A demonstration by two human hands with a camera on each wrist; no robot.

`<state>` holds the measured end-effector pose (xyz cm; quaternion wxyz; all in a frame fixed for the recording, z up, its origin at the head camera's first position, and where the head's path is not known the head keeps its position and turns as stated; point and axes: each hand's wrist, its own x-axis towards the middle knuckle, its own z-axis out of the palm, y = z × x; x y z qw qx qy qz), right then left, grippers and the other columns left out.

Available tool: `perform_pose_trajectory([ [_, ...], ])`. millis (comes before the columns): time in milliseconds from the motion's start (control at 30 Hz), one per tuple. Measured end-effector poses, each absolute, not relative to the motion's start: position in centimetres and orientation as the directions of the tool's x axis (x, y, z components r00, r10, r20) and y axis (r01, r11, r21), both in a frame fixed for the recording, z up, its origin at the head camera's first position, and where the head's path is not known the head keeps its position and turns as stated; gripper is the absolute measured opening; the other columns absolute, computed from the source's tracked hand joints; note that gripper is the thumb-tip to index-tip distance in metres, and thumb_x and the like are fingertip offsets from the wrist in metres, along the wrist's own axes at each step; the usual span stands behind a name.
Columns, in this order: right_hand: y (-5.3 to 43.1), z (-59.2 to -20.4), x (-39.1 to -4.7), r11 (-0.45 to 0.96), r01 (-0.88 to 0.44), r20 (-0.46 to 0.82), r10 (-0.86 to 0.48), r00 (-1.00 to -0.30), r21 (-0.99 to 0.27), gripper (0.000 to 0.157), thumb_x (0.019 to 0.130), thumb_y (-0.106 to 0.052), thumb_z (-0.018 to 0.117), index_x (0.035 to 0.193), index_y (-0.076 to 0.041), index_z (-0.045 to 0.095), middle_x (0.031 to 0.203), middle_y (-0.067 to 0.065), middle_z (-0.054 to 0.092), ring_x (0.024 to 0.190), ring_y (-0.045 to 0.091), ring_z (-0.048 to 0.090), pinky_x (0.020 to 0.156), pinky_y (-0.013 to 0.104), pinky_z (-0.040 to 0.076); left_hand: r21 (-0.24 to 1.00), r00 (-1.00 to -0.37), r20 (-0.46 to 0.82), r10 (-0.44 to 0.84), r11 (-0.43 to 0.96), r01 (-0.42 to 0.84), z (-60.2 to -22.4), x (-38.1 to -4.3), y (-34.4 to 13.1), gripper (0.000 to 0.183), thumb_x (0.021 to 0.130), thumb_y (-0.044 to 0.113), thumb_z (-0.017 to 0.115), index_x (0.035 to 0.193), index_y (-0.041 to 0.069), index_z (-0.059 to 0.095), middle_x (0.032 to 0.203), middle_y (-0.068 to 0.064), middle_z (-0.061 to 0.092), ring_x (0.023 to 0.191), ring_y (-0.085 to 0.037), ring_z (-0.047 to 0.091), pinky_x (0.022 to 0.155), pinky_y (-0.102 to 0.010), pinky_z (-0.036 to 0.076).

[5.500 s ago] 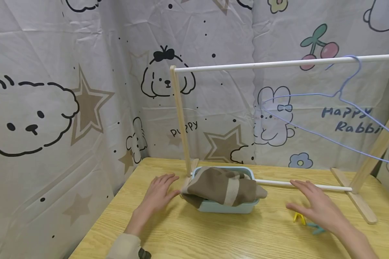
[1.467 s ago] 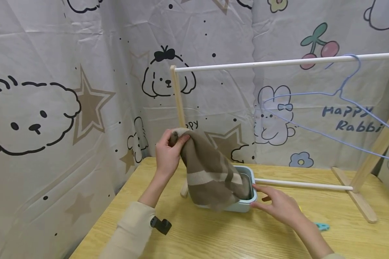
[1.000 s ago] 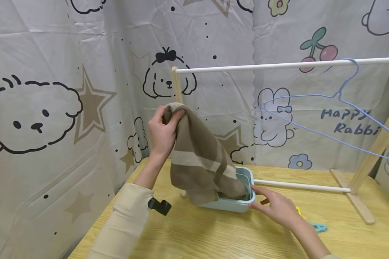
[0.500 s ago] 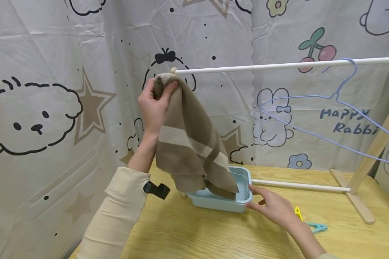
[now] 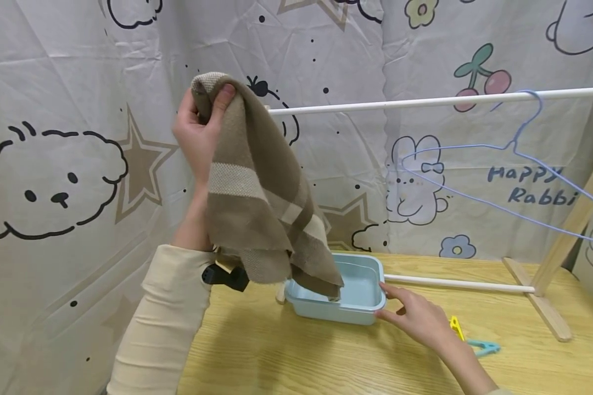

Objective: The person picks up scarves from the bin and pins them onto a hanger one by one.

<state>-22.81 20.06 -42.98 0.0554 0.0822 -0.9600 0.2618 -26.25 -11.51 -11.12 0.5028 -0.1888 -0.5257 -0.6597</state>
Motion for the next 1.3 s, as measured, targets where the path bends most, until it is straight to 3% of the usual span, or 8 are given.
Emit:
perform_pose_trajectory([
  [333, 20.1, -43.2, -22.5, 0.849, -0.183, 0.156, -0.121, -0.98, -0.495, 0.077, 0.081, -0.065, 0.069, 0.143, -0.021, 0.054, 0.132, 0.008, 0.065, 0.084, 0.012, 0.068, 0.057, 0.033, 0.048, 0.512, -0.452, 0.735, -0.505, -0.024, 0.859, -10.2, -23.4, -12.9, 0.029, 0.086, 0.004, 0.072, 0.065, 0.019, 0.059, 0.057, 0.012, 0.048, 0.06, -0.001, 0.047, 0.065, -0.019, 0.04],
  [467, 20.3, -43.0, -22.1, 0.867, -0.218, 0.233, -0.122, -0.965, -0.449, 0.077, 0.082, -0.066, 0.068, 0.141, -0.019, 0.056, 0.136, 0.011, 0.062, 0.106, 0.029, 0.068, 0.069, 0.05, 0.055, 0.55, -0.485, 0.73, -0.482, -0.008, 0.835, -11.6, -23.5, -13.0, 0.031, 0.086, 0.003, 0.072, 0.063, 0.019, 0.059, 0.055, 0.013, 0.046, 0.056, 0.001, 0.045, 0.06, -0.017, 0.038],
  [600, 20.7, -42.4, -21.6, 0.869, -0.283, 0.347, -0.14, -0.927, -0.405, 0.072, 0.083, -0.062, 0.069, 0.14, -0.02, 0.057, 0.137, 0.012, 0.061, 0.124, 0.041, 0.056, 0.077, 0.065, 0.051, 0.559, -0.488, 0.751, -0.445, 0.037, 0.828, -13.5, -23.5, -13.0, 0.03, 0.085, 0.006, 0.073, 0.065, 0.025, 0.061, 0.056, 0.015, 0.047, 0.057, 0.001, 0.042, 0.057, -0.016, 0.035],
  [933, 22.4, -41.9, -21.2, 0.855, -0.336, 0.417, -0.158, -0.895, -0.396, 0.059, 0.087, -0.049, 0.073, 0.136, -0.018, 0.059, 0.127, 0.009, 0.064, 0.117, 0.039, 0.059, 0.074, 0.06, 0.053, 0.555, -0.495, 0.801, -0.337, 0.109, 0.824, -17.9, -25.9, -13.8, 0.017, 0.085, 0.009, 0.074, 0.08, 0.025, 0.069, 0.062, 0.015, 0.052, 0.06, 0.0, 0.043, 0.057, -0.016, 0.036],
  [1067, 23.0, -41.7, -21.1, 0.85, -0.352, 0.448, -0.158, -0.88, -0.392, 0.057, 0.088, -0.048, 0.072, 0.134, -0.017, 0.061, 0.125, 0.007, 0.064, 0.116, 0.037, 0.058, 0.075, 0.06, 0.053, 0.547, -0.486, 0.82, -0.301, 0.167, 0.82, -19.8, -26.9, -14.1, 0.009, 0.086, 0.01, 0.074, 0.081, 0.016, 0.069, 0.062, 0.015, 0.049, 0.057, 0.0, 0.041, 0.053, -0.017, 0.034],
  [1300, 24.1, -41.0, -20.8, 0.842, -0.376, 0.499, -0.152, -0.853, -0.386, 0.052, 0.088, -0.043, 0.074, 0.131, -0.015, 0.063, 0.124, 0.012, 0.065, 0.114, 0.038, 0.06, 0.081, 0.062, 0.051, 0.643, -0.584, 0.752, -0.304, 0.15, 0.751, -22.4, -27.2, -13.8, 0.011, 0.087, 0.021, 0.077, 0.088, 0.011, 0.071, 0.07, 0.012, 0.058, 0.064, -0.005, 0.051, 0.059, -0.021, 0.043],
])
